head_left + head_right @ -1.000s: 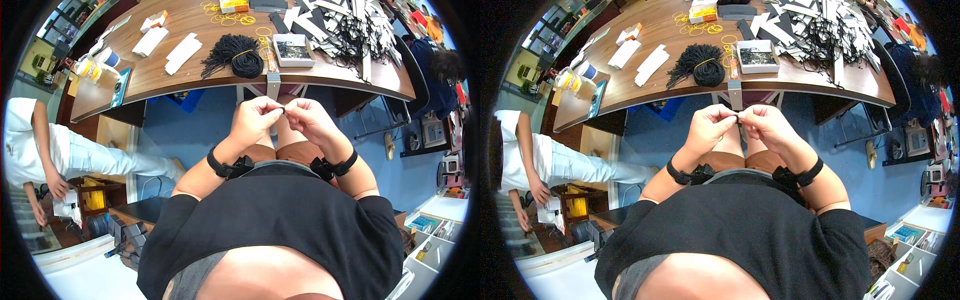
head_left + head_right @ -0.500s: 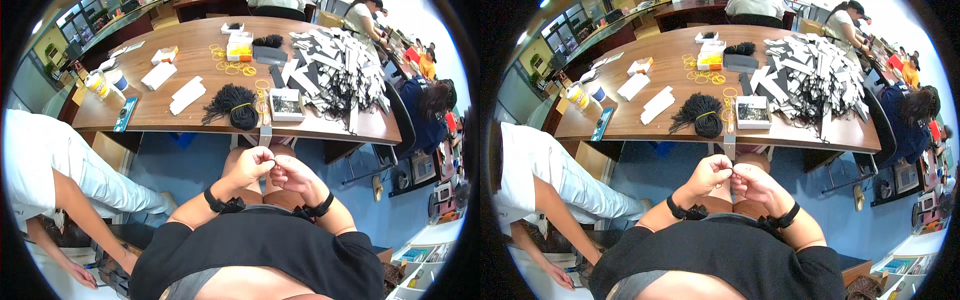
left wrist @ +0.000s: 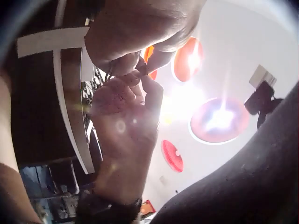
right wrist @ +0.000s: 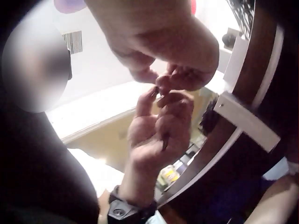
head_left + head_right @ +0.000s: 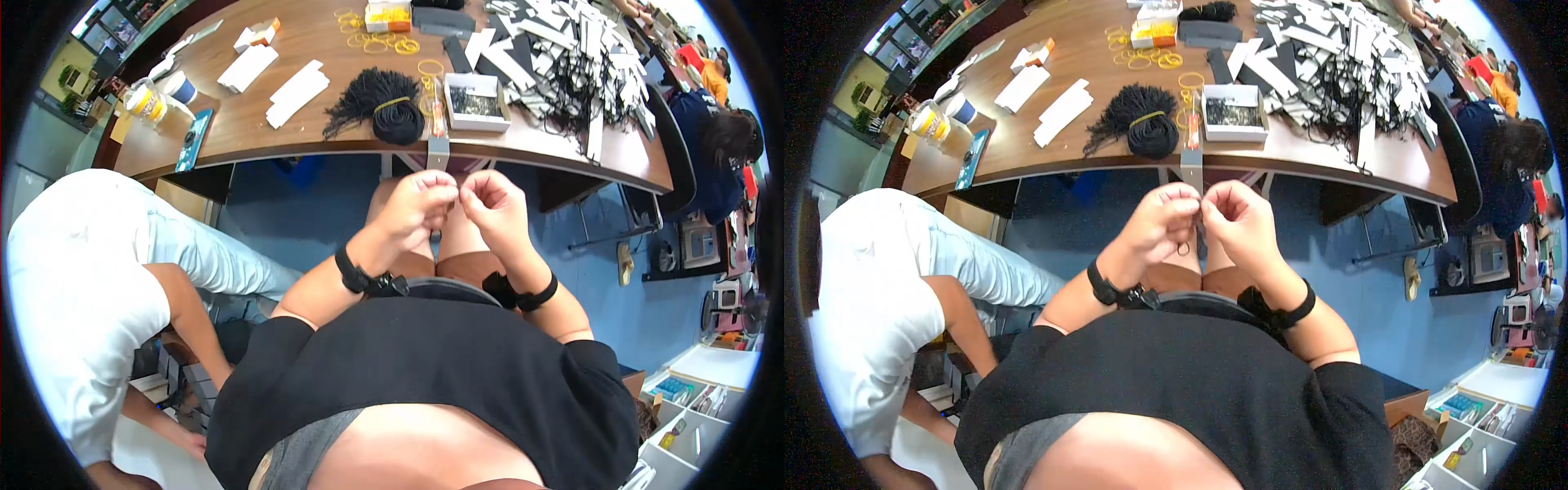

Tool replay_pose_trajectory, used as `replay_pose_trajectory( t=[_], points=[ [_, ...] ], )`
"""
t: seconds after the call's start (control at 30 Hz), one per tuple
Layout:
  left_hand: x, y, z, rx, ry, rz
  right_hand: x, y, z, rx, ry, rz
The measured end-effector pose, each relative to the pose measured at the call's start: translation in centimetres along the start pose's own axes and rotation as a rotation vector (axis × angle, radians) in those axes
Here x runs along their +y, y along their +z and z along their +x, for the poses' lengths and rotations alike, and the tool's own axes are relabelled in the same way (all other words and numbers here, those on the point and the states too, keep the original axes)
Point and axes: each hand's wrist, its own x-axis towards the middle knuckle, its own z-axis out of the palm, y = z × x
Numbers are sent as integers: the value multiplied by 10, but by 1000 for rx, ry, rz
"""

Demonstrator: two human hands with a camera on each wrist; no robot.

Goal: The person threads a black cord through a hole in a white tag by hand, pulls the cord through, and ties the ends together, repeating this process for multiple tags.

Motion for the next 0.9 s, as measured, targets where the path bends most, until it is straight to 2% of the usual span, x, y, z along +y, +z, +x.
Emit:
replay_pose_trajectory(
  t=[0.13,0.33,0.43,0.53,0.73,0.83,0.9],
  points=[
    [6,3,-3,-10,-29,-88,-10,19,-8,127,-161,-116],
    [11,8,-4,-44,-28,-154,-8,25,-6,150,-315,-143],
    [11,6,-4,-51,-14,-157,-11,15,-1,118,-536,-479],
    [9,7,-4,-26,-16,-156,-16,18,0,182,-624,-595],
    [9,9,-6,36,83,-37,-18,13,-1,183,-494,-448],
    [7,18,-7,120,195,56,-18,10,1,186,-474,-485],
    [7,15,-6,90,197,76,-19,7,2,189,-512,-552]
  ],
)
